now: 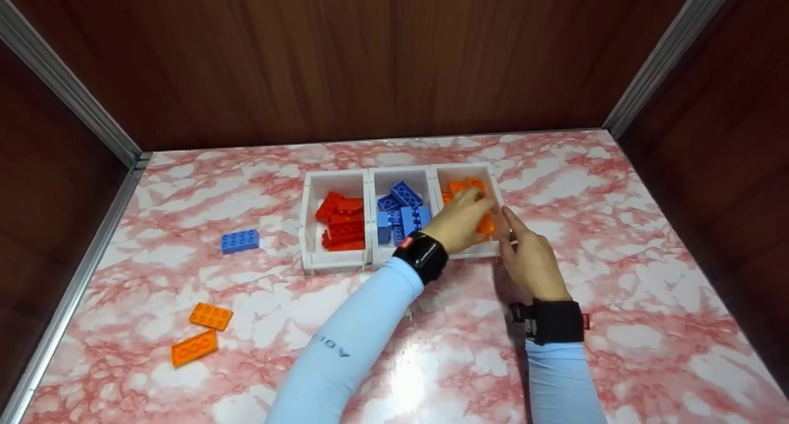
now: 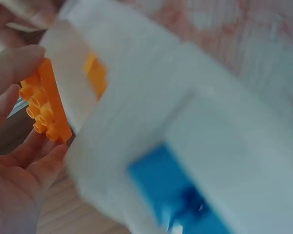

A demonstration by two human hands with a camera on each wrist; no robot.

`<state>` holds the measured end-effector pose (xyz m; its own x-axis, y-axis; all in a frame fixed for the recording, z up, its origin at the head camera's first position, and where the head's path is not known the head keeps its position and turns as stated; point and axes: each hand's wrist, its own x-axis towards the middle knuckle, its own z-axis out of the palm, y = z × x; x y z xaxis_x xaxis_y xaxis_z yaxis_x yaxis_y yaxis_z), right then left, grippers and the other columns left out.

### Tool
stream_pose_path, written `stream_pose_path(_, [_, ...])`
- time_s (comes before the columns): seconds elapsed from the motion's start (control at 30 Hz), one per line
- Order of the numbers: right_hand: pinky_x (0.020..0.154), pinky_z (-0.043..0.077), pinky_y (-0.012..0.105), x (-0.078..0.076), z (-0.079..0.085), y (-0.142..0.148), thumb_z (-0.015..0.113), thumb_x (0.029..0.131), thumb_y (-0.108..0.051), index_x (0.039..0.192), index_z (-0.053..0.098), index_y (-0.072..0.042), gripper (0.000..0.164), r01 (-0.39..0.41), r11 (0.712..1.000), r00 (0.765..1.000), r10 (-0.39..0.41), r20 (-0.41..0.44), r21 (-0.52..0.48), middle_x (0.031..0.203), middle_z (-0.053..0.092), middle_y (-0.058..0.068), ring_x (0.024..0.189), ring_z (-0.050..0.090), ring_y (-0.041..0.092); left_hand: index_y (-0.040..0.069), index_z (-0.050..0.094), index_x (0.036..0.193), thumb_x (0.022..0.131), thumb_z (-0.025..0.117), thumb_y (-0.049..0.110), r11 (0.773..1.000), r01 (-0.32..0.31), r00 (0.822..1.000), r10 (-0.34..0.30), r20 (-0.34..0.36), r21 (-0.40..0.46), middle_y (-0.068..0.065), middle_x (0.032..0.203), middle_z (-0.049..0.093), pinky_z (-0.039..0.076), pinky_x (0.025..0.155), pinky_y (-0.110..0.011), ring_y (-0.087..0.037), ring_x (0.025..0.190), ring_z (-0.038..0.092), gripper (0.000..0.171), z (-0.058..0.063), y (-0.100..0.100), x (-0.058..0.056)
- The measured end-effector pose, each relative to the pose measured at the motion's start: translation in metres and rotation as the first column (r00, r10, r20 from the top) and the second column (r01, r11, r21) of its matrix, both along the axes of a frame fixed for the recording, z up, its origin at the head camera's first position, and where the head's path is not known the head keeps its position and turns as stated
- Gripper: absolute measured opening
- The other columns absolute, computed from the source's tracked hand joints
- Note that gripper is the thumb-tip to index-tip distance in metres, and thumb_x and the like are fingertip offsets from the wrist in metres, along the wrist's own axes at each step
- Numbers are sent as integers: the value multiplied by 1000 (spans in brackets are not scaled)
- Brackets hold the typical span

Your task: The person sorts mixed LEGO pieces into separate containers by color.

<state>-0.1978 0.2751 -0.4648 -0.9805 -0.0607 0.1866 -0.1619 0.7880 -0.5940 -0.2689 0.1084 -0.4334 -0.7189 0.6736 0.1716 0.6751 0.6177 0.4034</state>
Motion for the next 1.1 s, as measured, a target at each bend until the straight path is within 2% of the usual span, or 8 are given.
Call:
stream_pose_path(0.13, [66,54,42,-1,1,0,53,99,-7,154,36,-9,58,10,1000,1000,-10,1,4,94,69,18,80,69,28,9,58,132,89,75,21,1000,18,999,-19,-27,-16,-10,131,59,40,106,-30,-25,123,54,48,-8,12,-2])
stream_pose_path(0.37, [60,45,39,-1,1,-1,53,97,-2,152,39,-5,56,18,999,999,-18,-28,28,85,67,16,60,57,23,6,59,129,91,72,11,999,31,1000,-31,-1,34,-8,124,65,42,103,-26,-21,117,60,40,-12,13,0])
stream_pose_path(0.5, [61,48,39,-1,0,-1,53,97,-2,152,38,-5,57,14,1000,1000,-13,-15,25,88,68,16,65,61,24,5,60,129,92,71,9,999,21,1000,-22,11,40,-8,125,65,44,101,-25,-21,116,60,39,-11,5,3])
stream_pose_path(0.6, [63,50,40,-1,0,-1,54,98,-4,152,38,-5,57,13,1000,1000,-13,-10,13,89,69,16,72,66,26,3,58,132,93,69,10,999,5,1000,-6,9,43,-11,128,63,44,102,-27,-23,119,58,42,-5,-5,9])
stream_pose_path(0.77, [64,52,41,-2,1,-2,54,98,-7,153,36,-5,57,-6,1000,1000,6,-5,4,93,70,18,78,69,28,5,59,130,93,67,9,992,-38,998,33,44,120,-11,131,60,41,105,-30,-24,123,54,38,11,-38,22])
stream_pose_path(0.9, [64,52,39,-2,1,-1,54,99,-9,153,35,-5,58,-9,1000,1000,9,7,4,92,69,17,78,69,27,6,60,127,94,65,6,967,-125,991,110,80,220,-11,132,59,40,106,-32,-24,124,52,34,20,-77,29])
stream_pose_path(1.0, [63,52,39,-2,1,-1,54,99,-10,154,34,-6,59,-2,1000,1000,2,17,2,92,70,17,77,69,26,7,61,128,95,65,8,942,-223,975,212,72,251,-11,134,58,39,108,-35,-25,127,51,34,23,-111,32])
stream_pose_path(1.1, [63,52,39,-1,1,-1,54,99,-11,154,33,-5,59,-3,1000,1000,2,25,4,90,71,18,74,68,26,6,62,128,94,65,8,905,-328,944,324,60,270,-12,133,59,40,107,-39,-27,126,52,34,24,-149,37])
